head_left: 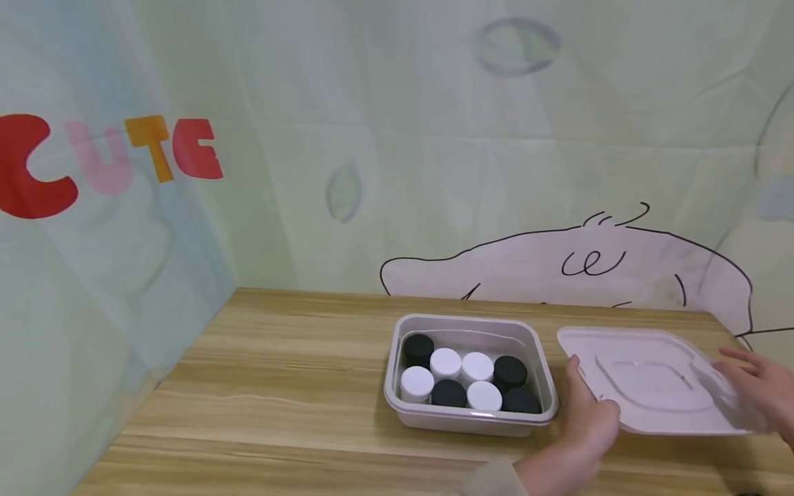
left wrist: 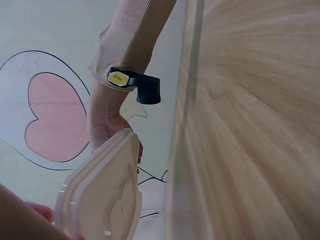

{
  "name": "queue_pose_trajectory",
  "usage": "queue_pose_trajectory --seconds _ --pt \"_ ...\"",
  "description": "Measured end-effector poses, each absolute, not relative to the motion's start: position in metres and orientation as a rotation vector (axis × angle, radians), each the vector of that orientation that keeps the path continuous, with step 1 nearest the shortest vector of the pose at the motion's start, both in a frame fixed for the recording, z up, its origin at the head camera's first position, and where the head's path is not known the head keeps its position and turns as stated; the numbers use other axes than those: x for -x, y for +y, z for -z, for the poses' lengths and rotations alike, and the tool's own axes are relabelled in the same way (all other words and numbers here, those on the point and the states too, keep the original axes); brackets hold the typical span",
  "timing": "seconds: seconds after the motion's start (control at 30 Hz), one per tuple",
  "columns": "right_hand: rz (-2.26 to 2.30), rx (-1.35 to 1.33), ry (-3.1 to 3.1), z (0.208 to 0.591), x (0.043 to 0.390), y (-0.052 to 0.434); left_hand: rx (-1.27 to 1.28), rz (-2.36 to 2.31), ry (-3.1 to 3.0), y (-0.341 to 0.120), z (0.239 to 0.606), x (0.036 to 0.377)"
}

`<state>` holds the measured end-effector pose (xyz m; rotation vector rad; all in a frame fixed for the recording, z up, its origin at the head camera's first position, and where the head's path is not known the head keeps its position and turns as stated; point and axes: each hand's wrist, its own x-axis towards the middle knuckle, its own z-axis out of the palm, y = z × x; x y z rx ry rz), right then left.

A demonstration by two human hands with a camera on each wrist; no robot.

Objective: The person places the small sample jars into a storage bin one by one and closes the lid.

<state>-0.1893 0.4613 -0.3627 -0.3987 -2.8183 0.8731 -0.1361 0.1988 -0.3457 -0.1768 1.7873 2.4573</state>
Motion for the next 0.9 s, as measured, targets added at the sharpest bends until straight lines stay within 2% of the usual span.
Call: queue_pose_trajectory --seconds 0.4,0.67,0.9 --pt "-0.987 0.471 -2.793 0.340 0.190 0.428 -0.079 -2.560 1.685 0.154 0.315 0.141" --pt "-1.212 0.159 -2.762 0.324 0.183 0.404 -0.207 -2.510 1.734 0.104 0.301 0.156" --pt "-1.794 -0.182 -2.515 0.314 0.181 0.385 -0.280 -2.433 1.816 0.063 0.300 0.168"
